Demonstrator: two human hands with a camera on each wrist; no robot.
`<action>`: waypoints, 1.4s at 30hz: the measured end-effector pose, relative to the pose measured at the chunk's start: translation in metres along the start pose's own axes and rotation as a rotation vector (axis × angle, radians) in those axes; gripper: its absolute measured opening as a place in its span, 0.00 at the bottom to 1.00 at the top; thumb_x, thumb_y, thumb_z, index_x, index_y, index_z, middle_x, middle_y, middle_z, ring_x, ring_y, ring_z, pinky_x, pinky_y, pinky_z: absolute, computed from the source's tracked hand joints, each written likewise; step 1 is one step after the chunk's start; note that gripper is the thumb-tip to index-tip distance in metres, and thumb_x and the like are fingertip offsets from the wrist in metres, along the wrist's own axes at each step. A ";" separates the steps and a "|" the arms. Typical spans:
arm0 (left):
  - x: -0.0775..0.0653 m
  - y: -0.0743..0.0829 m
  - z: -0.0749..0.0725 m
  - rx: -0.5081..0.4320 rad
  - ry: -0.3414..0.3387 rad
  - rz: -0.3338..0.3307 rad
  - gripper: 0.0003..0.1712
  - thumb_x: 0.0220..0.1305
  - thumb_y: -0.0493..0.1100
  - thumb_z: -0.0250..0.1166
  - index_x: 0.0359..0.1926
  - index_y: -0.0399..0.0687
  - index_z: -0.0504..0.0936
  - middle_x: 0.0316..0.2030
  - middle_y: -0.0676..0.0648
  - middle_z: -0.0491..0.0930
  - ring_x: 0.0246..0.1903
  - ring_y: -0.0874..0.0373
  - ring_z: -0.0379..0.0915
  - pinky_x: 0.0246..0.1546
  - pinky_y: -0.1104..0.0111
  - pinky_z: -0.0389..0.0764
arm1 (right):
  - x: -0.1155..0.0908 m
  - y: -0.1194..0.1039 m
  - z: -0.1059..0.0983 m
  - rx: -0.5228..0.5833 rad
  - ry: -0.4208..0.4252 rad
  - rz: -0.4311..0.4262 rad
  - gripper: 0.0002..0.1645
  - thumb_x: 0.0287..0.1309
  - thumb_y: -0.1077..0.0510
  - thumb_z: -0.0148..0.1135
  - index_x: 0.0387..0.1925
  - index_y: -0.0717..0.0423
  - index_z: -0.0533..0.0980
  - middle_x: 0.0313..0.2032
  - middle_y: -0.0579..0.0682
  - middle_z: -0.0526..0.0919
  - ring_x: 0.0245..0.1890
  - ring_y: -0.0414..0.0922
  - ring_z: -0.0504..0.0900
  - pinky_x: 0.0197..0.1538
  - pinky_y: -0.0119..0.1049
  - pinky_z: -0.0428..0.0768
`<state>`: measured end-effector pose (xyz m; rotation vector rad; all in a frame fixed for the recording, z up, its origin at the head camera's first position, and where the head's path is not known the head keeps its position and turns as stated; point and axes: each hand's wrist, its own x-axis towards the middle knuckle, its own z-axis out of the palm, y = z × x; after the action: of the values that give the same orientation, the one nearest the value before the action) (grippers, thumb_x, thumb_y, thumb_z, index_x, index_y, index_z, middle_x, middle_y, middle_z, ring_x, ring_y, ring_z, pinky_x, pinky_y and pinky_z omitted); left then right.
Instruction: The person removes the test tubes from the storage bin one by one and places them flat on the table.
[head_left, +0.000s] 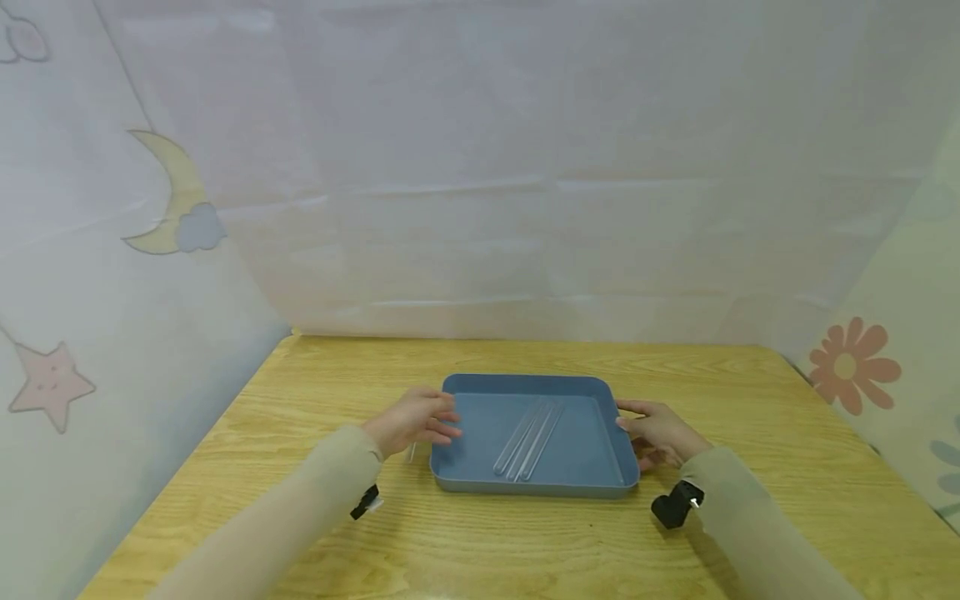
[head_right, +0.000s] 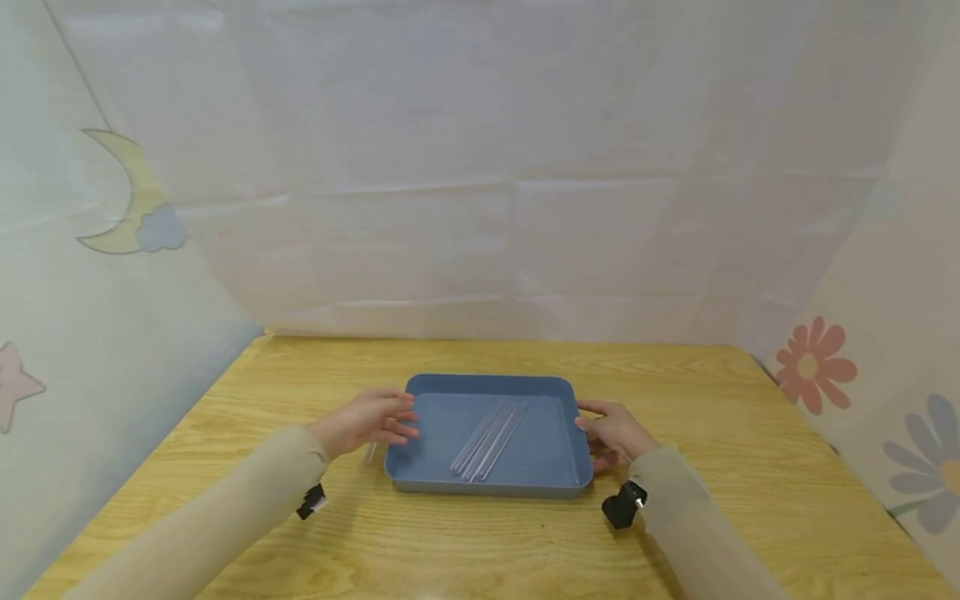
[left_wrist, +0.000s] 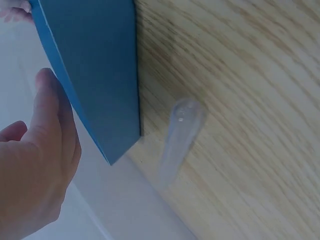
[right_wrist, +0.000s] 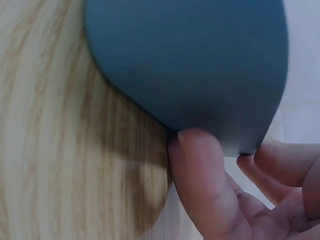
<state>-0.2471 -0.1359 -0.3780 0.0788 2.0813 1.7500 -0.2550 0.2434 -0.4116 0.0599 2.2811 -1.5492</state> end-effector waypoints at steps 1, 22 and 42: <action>0.001 0.001 0.002 0.000 -0.006 0.001 0.28 0.75 0.38 0.50 0.67 0.23 0.58 0.57 0.25 0.71 0.46 0.42 0.80 0.44 0.60 0.82 | 0.000 0.000 0.000 -0.001 -0.001 -0.001 0.34 0.73 0.59 0.50 0.73 0.66 0.51 0.40 0.57 0.84 0.33 0.49 0.84 0.30 0.46 0.83; 0.015 0.003 0.023 0.043 -0.045 -0.023 0.26 0.74 0.38 0.50 0.66 0.24 0.62 0.54 0.28 0.75 0.46 0.42 0.80 0.42 0.60 0.83 | -0.001 0.001 0.001 -0.001 0.000 0.002 0.34 0.73 0.59 0.50 0.73 0.65 0.51 0.40 0.56 0.84 0.32 0.49 0.84 0.29 0.45 0.83; 0.028 0.009 0.036 0.061 -0.056 -0.058 0.24 0.74 0.38 0.51 0.64 0.26 0.65 0.52 0.31 0.77 0.45 0.43 0.81 0.43 0.59 0.83 | 0.001 0.001 0.001 -0.012 0.013 0.012 0.34 0.73 0.59 0.50 0.73 0.65 0.52 0.40 0.57 0.84 0.31 0.48 0.84 0.28 0.43 0.83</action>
<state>-0.2618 -0.0921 -0.3817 0.0835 2.0760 1.6326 -0.2551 0.2430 -0.4128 0.0809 2.2957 -1.5334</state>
